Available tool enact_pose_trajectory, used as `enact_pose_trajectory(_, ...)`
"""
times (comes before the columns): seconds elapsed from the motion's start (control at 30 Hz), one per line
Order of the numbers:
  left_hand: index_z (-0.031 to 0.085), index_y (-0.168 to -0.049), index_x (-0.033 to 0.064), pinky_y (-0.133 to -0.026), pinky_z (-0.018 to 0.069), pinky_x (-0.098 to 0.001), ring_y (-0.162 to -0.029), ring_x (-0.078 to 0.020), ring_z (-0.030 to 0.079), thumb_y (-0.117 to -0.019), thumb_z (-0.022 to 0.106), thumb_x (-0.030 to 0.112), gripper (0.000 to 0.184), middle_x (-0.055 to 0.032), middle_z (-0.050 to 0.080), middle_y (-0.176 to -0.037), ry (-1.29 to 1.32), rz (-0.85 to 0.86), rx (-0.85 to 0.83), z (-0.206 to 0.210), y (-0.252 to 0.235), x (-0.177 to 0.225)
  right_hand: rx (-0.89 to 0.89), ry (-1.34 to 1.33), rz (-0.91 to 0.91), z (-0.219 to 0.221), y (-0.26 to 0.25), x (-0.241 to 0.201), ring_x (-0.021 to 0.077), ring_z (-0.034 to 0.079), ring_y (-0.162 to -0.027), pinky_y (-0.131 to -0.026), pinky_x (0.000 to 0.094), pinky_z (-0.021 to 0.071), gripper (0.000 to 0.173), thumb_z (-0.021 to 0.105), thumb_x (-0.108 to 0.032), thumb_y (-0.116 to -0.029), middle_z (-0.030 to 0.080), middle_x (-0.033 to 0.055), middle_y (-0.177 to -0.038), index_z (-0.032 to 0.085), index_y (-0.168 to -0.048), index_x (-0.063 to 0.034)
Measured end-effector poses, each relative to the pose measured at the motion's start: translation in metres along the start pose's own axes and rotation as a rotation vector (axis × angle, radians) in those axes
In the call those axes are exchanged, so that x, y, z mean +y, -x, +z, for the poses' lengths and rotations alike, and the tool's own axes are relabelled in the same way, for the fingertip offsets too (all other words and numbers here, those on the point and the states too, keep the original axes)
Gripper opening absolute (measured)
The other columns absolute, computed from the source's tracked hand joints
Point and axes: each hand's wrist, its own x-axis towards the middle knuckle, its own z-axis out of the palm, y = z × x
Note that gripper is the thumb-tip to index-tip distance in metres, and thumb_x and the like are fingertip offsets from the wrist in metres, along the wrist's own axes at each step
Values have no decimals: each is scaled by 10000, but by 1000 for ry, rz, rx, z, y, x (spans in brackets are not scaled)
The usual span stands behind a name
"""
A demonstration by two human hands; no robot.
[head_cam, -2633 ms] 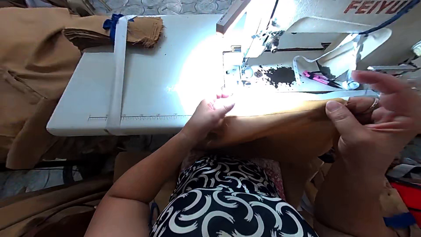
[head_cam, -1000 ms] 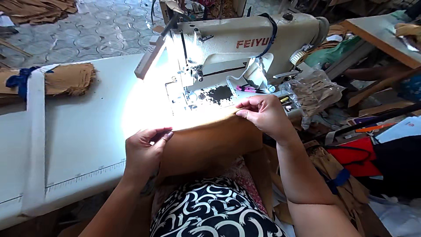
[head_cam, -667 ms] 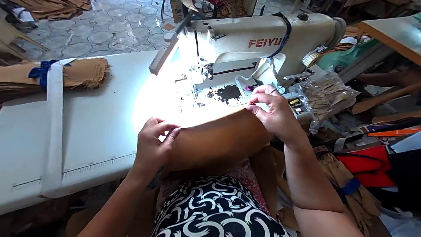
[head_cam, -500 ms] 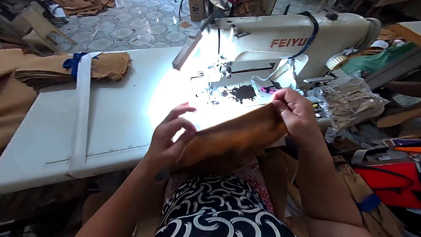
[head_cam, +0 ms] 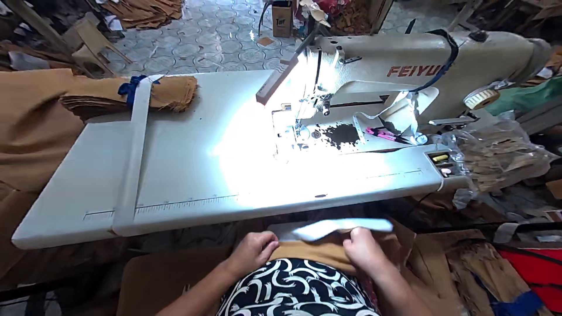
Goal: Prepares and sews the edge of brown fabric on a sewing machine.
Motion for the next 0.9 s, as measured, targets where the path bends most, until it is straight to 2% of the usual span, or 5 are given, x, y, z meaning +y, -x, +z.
enact_pose_trajectory(0.27, 741, -927, 24, -535, 493, -263, -542, -92, 568, -985, 560, 188, 251, -44, 637, -643, -148, -41, 257, -65, -57, 42, 743, -67, -705, -47, -47, -26, 201, 586, -546, -528, 346, 491, 206, 557, -79, -956, 604, 122, -638, 680, -848, 46)
enact_pose_trajectory(0.5, 672, -918, -7, -689, 525, -594, -780, -390, 683, -1004, 592, 159, 203, -194, 661, -769, -443, -529, 103, -98, -112, 46, 372, 298, -674, -85, -150, -104, 415, 706, -928, -788, 606, 527, 257, 486, -156, -1049, 702, 225, -942, 678, -1038, 15)
enact_pose_trajectory(0.63, 680, -1197, -55, -961, 500, -621, -1122, -451, 650, -967, 607, 162, 325, -262, 680, -1152, -572, -132, 152, -84, -116, 29, 290, 485, -848, -87, -164, -116, 417, 705, -905, -733, 588, 505, 231, 494, -96, -1025, 702, 229, -968, 678, -1103, 21)
enact_pose_trajectory(0.73, 448, -1552, 79, -1192, 285, -593, -1507, -298, 376, -1077, 305, 440, 614, -118, 435, -1608, -516, -16, -93, -71, -121, 18, 344, 489, -805, -84, -160, -120, 422, 706, -902, -706, 571, 512, 241, 484, -119, -1031, 699, 234, -953, 677, -1046, 25)
enact_pose_trajectory(0.9, 414, -1577, 103, -1215, 262, -558, -1544, -238, 310, -1080, 216, 481, 655, -78, 369, -1653, -506, -24, -123, -69, -119, 15, 550, 335, -561, -41, -101, -135, 467, 514, -1317, -1088, 608, 416, 351, 544, -168, -1011, 576, 298, -1345, 640, -1260, 60)
